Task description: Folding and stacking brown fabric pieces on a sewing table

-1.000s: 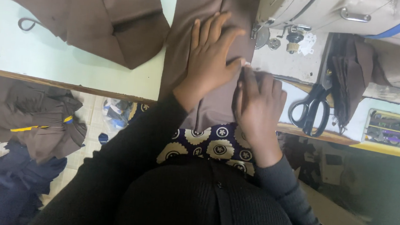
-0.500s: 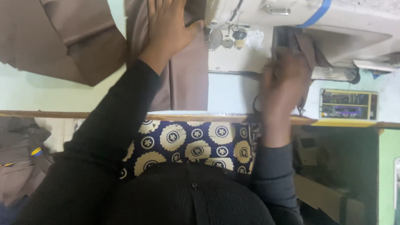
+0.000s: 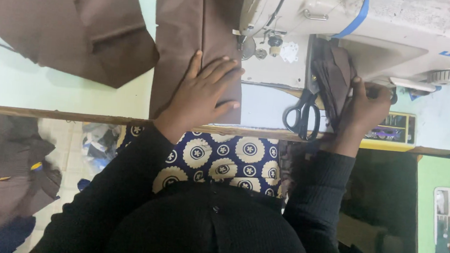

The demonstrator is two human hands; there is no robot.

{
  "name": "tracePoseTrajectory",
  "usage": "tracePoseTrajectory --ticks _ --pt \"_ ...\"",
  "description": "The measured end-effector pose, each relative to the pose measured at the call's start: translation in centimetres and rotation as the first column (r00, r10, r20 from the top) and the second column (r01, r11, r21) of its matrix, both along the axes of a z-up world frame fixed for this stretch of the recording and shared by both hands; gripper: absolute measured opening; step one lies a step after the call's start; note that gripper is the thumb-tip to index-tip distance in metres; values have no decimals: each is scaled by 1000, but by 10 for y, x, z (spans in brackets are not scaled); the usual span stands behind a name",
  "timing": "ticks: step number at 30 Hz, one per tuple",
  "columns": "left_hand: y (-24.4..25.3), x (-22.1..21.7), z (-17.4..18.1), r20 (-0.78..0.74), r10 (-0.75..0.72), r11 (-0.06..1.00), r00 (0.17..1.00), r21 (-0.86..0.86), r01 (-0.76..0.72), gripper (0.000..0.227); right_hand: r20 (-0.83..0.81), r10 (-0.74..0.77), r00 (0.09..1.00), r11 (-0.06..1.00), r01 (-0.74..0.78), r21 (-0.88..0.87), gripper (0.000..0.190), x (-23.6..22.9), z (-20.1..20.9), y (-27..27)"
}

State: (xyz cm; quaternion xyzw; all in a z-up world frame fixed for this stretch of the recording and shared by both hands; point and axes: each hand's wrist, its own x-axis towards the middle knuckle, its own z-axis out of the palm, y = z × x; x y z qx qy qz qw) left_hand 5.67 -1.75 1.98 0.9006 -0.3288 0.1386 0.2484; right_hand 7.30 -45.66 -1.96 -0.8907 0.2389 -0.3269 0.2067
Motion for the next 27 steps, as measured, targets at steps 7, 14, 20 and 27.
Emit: tracePoseTrajectory --ticks 7,14,20,27 --pt "-2 -35 -12 140 15 995 990 98 -29 57 62 105 992 994 -108 34 12 -21 18 22" --pt "5 -74 -26 326 116 991 938 19 -129 49 14 37 999 967 -32 -251 15 0 -6 5" --pt "10 -78 -19 148 67 994 987 -95 -53 49 168 330 929 899 -255 -355 11 -39 66 43" --pt "-6 -91 28 -164 -165 827 973 -561 46 71 -178 866 467 500 -816 290 15 -115 164 231"
